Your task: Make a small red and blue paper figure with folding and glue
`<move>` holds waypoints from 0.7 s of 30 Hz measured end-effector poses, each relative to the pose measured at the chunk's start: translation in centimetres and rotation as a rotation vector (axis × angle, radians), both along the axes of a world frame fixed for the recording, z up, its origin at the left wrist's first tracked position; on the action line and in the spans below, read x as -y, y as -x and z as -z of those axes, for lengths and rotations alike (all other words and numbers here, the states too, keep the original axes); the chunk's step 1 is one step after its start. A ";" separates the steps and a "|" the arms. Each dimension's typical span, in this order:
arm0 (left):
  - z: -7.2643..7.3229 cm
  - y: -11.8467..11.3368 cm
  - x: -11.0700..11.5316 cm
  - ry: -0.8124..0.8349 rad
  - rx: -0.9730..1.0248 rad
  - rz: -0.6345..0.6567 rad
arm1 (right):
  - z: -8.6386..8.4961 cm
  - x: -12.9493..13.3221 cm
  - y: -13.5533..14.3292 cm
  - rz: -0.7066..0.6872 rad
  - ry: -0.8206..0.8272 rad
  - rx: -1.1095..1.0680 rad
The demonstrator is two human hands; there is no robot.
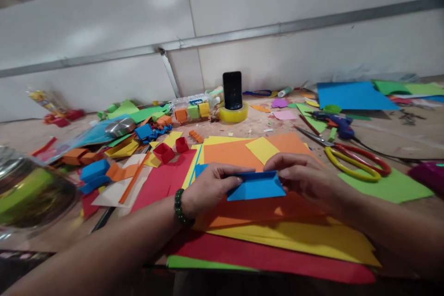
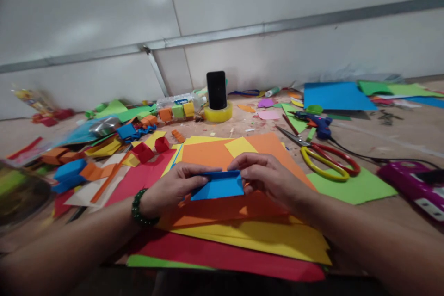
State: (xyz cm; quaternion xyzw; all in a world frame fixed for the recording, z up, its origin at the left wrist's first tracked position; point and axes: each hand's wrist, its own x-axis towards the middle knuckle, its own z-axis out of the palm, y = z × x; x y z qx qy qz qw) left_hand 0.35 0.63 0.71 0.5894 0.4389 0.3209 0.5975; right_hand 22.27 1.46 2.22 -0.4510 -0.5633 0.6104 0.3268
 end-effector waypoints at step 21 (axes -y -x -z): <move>-1.5 0.1 0.8 0.154 -0.125 0.260 | -0.2 0.6 0.0 -0.156 0.014 0.080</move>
